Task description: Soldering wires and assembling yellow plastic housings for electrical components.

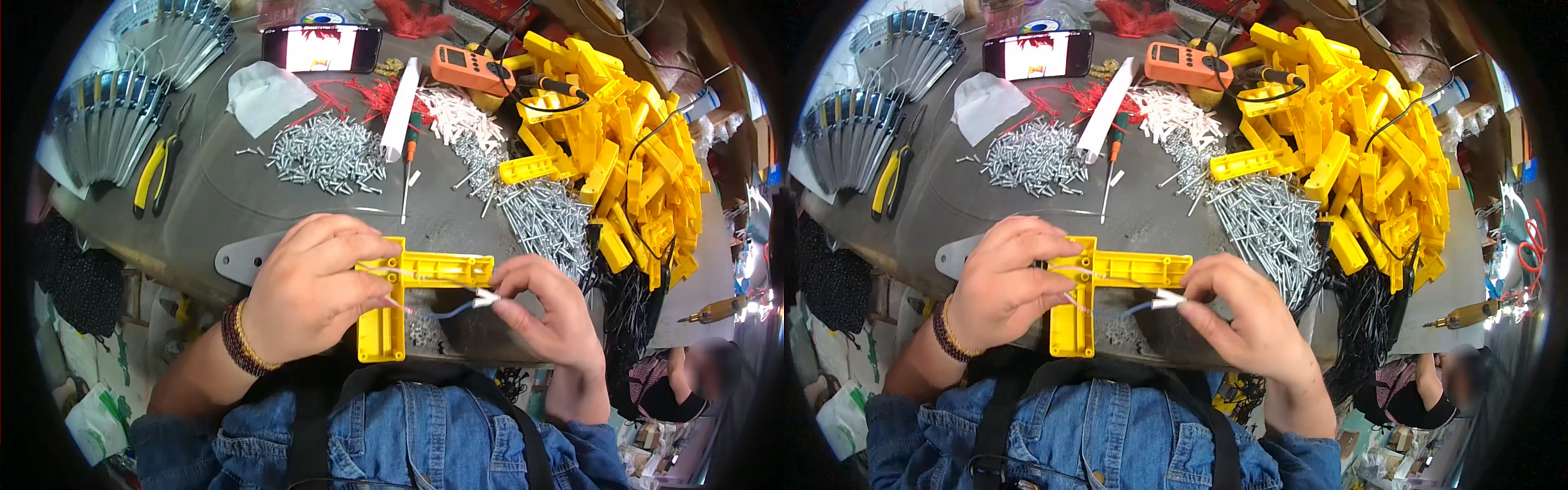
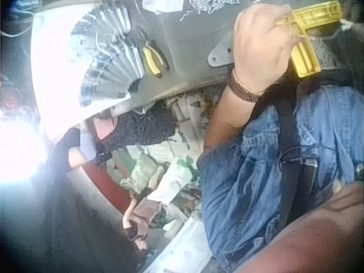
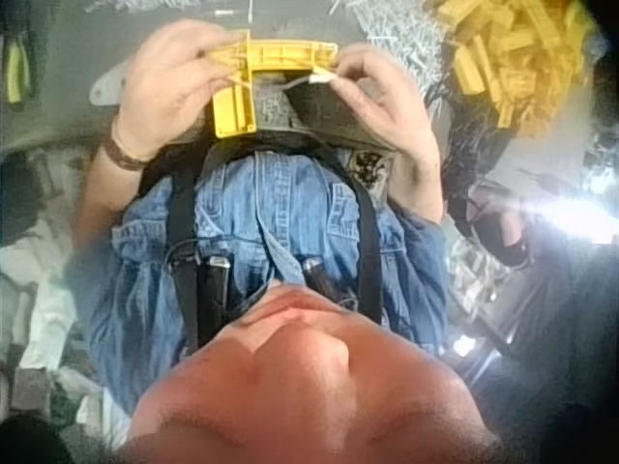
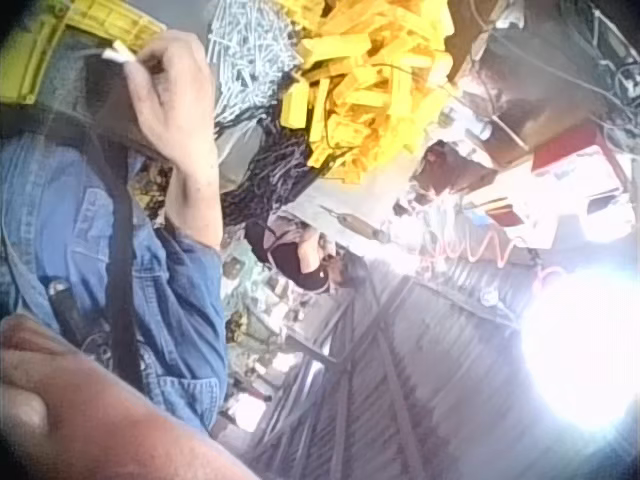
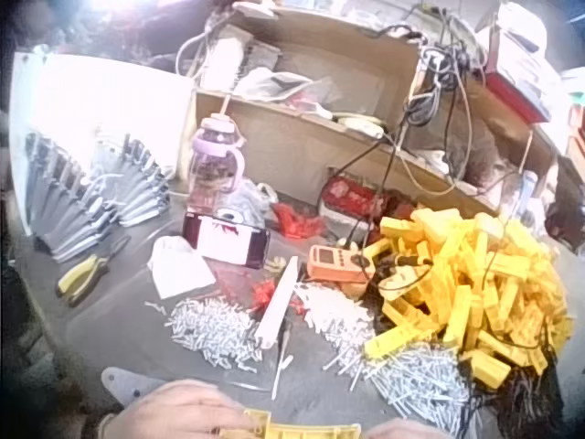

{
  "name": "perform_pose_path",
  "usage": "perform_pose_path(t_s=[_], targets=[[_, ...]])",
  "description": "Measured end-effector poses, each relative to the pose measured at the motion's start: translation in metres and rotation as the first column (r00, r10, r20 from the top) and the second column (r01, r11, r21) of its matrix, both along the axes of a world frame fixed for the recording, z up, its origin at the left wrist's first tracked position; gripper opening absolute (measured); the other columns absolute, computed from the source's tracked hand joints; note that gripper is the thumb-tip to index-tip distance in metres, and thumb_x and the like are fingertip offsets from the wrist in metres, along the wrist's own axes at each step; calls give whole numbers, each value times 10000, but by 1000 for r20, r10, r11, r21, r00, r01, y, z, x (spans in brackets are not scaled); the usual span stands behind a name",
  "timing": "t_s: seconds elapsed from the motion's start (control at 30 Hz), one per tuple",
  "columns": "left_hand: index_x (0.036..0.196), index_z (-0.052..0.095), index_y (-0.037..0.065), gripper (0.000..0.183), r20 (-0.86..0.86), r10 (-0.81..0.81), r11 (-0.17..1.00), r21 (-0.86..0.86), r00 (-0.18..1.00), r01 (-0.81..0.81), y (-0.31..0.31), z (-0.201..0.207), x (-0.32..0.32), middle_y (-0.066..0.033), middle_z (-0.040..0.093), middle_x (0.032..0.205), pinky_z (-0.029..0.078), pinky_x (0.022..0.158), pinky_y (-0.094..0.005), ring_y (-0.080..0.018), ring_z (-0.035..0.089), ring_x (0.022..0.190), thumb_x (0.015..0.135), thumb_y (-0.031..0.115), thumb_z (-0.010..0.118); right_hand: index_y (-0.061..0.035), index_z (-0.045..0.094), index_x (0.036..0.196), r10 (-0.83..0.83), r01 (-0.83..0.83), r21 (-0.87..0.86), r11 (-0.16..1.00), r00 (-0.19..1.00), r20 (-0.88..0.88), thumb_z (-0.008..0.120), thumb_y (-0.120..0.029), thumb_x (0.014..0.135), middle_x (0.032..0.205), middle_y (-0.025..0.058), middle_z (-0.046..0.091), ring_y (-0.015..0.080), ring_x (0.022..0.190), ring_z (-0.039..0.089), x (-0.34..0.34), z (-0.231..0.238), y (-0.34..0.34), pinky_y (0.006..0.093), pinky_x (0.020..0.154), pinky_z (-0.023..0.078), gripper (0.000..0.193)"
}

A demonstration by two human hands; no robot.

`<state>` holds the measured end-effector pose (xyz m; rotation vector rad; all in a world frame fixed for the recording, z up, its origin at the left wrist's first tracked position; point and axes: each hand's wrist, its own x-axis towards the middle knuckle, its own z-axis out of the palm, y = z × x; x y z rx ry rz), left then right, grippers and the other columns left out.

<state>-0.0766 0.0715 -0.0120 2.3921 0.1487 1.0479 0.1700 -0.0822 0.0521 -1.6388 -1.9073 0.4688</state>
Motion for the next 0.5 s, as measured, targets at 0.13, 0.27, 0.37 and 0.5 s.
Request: perform_pose_path(t_s=[0.13,0.27,0.37,0.5], targets=[[812,614,24,145,-91,8,999,39,996,-5,-3,1,1,-137,641,1114,455,907,-451,-350,586,1039,734,76,724,-6,614,949,-304,228,-293,929,920,-247,666,-104,897,817,71,625,143,751,593,-1,-10,2,273,692,485,123],[804,567,29,111,-160,41,995,95,986,-26,-7,1,1,-129,618,1141,418,941,-445,-328,561,1070,839,114,630,6,653,963,-218,166,-234,958,951,-219,659,-121,909,841,48,645,103,759,579,-1,-10,8,268,682,479,138],[801,555,30,122,-146,44,994,110,988,-28,-7,-5,-1,-127,615,1141,411,939,-439,-320,560,1056,868,124,595,13,655,947,-217,108,-333,937,925,-311,663,-136,918,838,4,635,64,764,551,-6,-5,15,238,695,461,153],[798,561,27,141,-159,35,994,106,987,-18,-7,-2,-3,-125,615,1150,409,937,-433,-317,560,1048,879,142,574,14,667,946,-234,107,-346,932,907,-350,688,-146,906,838,-13,641,46,775,544,-14,-6,19,218,707,449,167]])
